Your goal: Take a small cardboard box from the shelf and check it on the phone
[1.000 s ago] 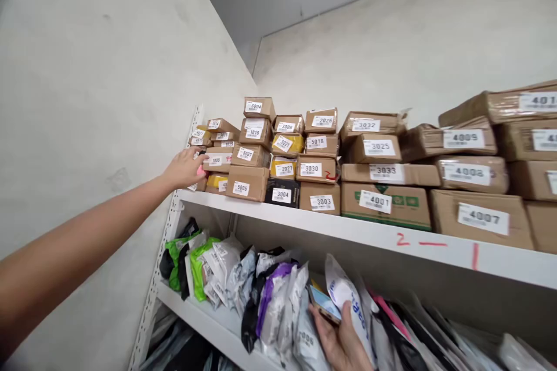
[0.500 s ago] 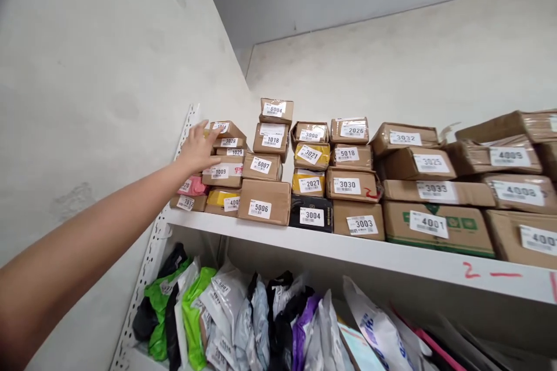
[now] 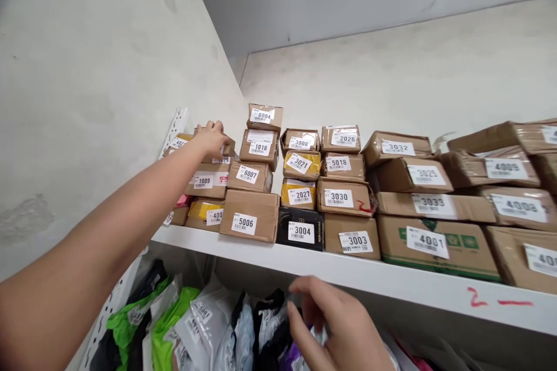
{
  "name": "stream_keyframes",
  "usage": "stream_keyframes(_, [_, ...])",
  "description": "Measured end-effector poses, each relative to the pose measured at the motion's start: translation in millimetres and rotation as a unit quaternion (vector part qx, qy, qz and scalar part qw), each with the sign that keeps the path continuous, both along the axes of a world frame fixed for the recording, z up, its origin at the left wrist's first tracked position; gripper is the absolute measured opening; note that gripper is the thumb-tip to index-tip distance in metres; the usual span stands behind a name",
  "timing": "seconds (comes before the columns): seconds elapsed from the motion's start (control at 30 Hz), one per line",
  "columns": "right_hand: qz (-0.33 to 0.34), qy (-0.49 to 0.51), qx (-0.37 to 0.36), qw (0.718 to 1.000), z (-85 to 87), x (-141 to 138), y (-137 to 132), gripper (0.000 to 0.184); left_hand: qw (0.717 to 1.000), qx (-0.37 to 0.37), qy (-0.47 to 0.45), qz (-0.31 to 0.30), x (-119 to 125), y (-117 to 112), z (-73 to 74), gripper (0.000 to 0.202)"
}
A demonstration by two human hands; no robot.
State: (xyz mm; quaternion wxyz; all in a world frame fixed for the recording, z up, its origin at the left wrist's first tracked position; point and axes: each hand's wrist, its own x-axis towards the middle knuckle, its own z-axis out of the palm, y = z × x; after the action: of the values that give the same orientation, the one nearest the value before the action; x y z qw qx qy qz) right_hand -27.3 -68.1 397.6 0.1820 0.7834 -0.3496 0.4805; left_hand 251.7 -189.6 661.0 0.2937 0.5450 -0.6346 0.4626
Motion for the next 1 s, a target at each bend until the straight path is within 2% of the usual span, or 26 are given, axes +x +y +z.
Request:
stream_keyframes(0.1, [-0.024,0.074,-0.079,0.994,28.2,11.3,-13.1,0.012,0.999,-0.039,0.023,-0.020,0.0,0.3,-1.5,0.036])
stream_keyframes(0.27, [-0.061,0.100,-0.122,0.986,72.8,39.9,-36.6,0.012,0.989,-0.126,0.053,-0.064,8.1,1.7,-5.7,0.028])
stream_keyframes(0.4, [-0.104,0.102,-0.159,0.977,109.3,72.9,-60.7,0.012,0.985,-0.142,0.049,-0.082,12.2,7.2,-12.2,0.031])
stream_keyframes(0.57, [-0.177,0.138,-0.271,0.936,158.5,129.3,-96.5,0.026,0.978,-0.176,0.042,-0.099,15.2,12.4,-19.4,0.032])
stream_keyframes(0.63, [-0.216,0.163,-0.280,0.921,174.4,149.5,-109.8,0.027,0.973,-0.194,0.055,-0.114,18.8,14.4,-19.9,0.029])
stream_keyframes(0.8, [-0.279,0.189,-0.278,0.899,195.2,180.3,-134.7,0.025,0.963,-0.222,0.075,-0.130,30.9,26.0,-21.8,0.024])
stream_keyframes(1.0, [-0.299,0.164,-0.245,0.908,208.5,192.1,-146.7,0.031,0.952,-0.258,0.085,-0.139,44.4,45.9,-27.4,0.024])
